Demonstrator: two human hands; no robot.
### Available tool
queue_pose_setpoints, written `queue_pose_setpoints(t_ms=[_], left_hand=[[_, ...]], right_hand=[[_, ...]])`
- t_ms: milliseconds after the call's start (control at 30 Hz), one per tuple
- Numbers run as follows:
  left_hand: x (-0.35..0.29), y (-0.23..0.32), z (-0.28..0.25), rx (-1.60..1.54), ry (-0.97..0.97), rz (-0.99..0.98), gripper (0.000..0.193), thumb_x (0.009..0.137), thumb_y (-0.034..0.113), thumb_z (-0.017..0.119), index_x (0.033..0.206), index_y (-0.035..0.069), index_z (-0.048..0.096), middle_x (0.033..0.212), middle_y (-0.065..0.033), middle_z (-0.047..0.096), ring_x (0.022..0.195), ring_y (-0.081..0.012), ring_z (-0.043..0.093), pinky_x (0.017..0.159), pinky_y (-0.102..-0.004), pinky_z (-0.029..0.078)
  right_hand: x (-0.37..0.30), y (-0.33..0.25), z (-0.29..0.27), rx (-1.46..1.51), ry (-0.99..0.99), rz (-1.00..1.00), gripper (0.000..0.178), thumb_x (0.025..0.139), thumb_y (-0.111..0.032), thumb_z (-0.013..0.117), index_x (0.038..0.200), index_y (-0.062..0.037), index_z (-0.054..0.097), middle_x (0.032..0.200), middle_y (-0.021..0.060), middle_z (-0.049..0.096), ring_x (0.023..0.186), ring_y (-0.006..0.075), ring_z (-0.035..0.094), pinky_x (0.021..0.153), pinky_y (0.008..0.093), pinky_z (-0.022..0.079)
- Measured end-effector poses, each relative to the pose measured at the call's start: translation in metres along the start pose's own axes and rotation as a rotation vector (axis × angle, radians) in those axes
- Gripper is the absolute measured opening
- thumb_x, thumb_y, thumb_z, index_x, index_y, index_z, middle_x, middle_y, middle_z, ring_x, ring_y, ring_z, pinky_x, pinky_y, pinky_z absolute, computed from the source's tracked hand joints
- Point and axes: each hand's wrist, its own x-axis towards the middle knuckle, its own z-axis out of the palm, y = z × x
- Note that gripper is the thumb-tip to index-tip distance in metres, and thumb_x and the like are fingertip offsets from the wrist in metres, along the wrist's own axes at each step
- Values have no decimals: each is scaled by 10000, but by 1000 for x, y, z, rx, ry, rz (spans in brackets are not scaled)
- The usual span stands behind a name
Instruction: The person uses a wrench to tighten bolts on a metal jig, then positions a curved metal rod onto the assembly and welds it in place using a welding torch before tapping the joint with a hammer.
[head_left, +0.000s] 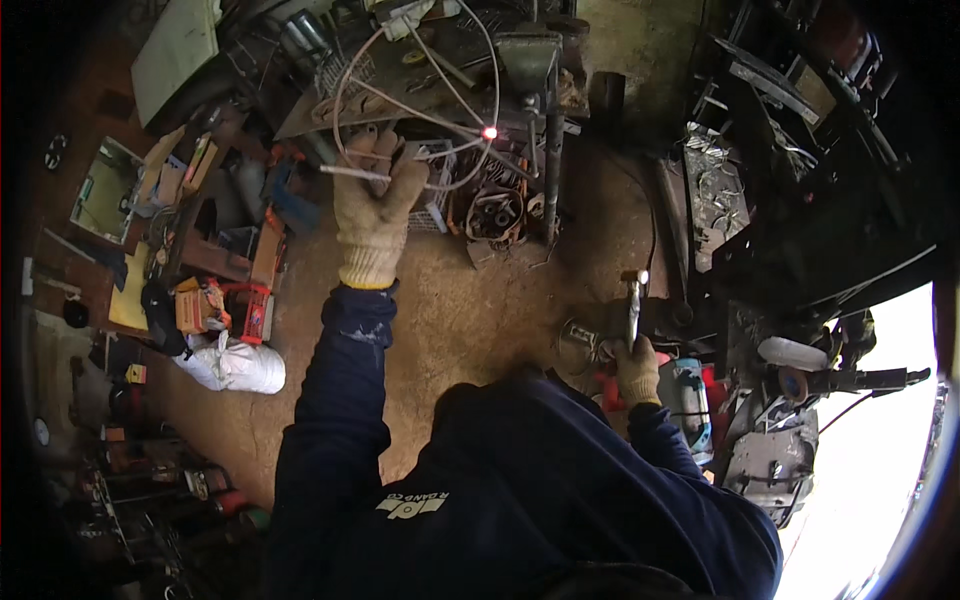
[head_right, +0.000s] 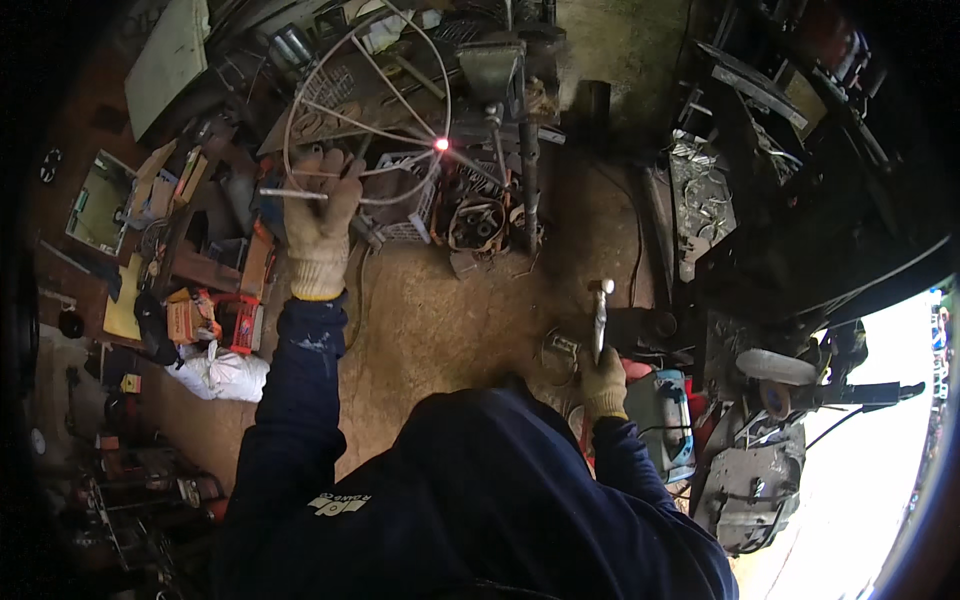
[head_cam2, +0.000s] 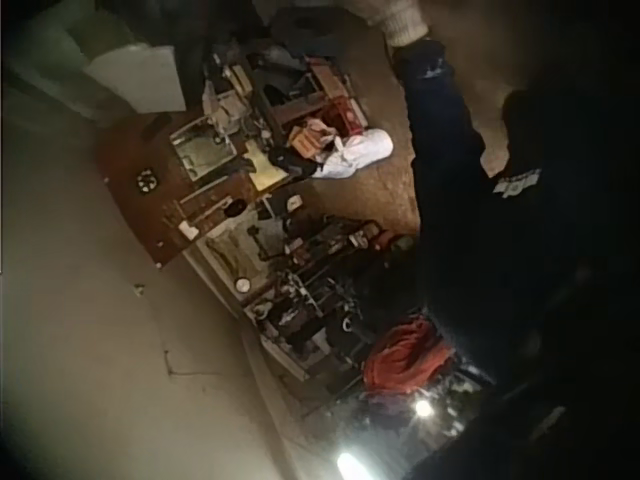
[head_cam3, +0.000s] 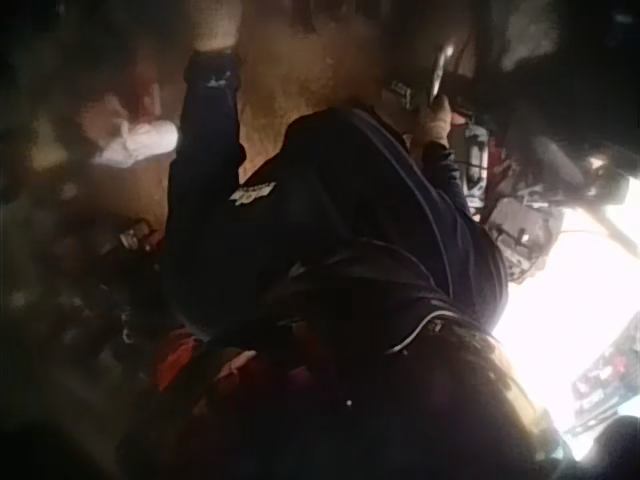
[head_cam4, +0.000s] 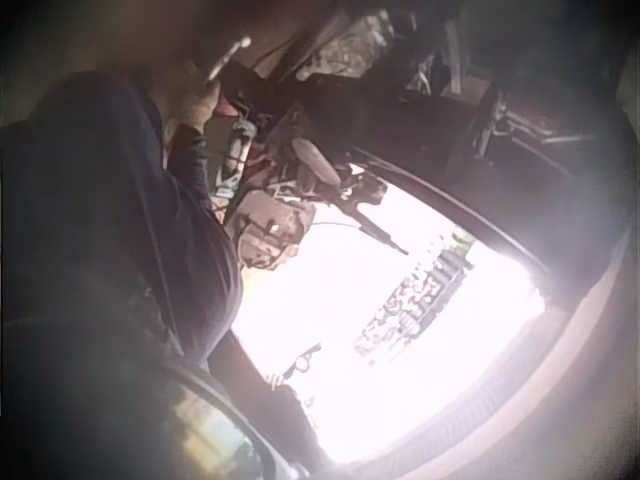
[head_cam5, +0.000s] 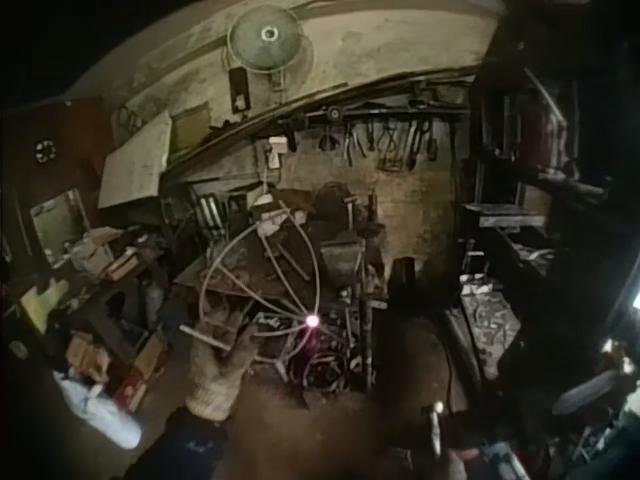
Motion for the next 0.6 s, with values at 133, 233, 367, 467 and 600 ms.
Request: queue_pose_setpoints(t_ms=[133, 233, 367, 467, 600], left_hand=[[90, -32, 22, 44, -98, 86, 705, 811, 167, 892, 1340, -20, 465, 1277, -188, 561, 1166, -273, 631, 1008, -398, 593], [150, -62, 33, -48, -178, 65, 618, 810, 125, 888, 1274, 13, 497, 1173, -120, 611, 1076, -224, 654, 930, -343, 614], [210, -88, 55, -352, -315, 12, 514, 811, 49, 872, 1179, 42, 513, 1126, -70, 609, 998, -175, 657, 895, -316, 613], [245, -100, 57, -416, -348, -72, 535, 803, 69, 887, 1197, 26, 529, 1153, -78, 612, 1010, -175, 665, 901, -308, 615], [286, -129, 51, -353, -424, -99, 642, 800, 192, 911, 1272, -2, 522, 1190, -101, 610, 1044, -187, 665, 897, -309, 609]], right_hand=[[51, -60, 10, 94, 34, -140, 367, 971, -319, 671, 1135, 7, 631, 1002, 206, 707, 952, 341, 694, 830, 422, 521], [61, -91, 19, 150, 34, -112, 371, 985, -292, 659, 1198, 8, 622, 1010, 196, 705, 937, 308, 683, 841, 395, 516], [57, -105, 43, 147, 146, -114, 377, 988, -295, 660, 1211, 6, 614, 966, 171, 696, 872, 281, 662, 821, 398, 522], [53, -139, 60, 285, 156, 42, 396, 992, -305, 658, 1230, 6, 603, 961, 166, 691, 865, 268, 649, 820, 400, 524], [64, -189, 85, 172, 290, -10, 418, 1016, -321, 610, 1276, 5, 585, 958, 198, 685, 866, 313, 668, 805, 424, 527]])
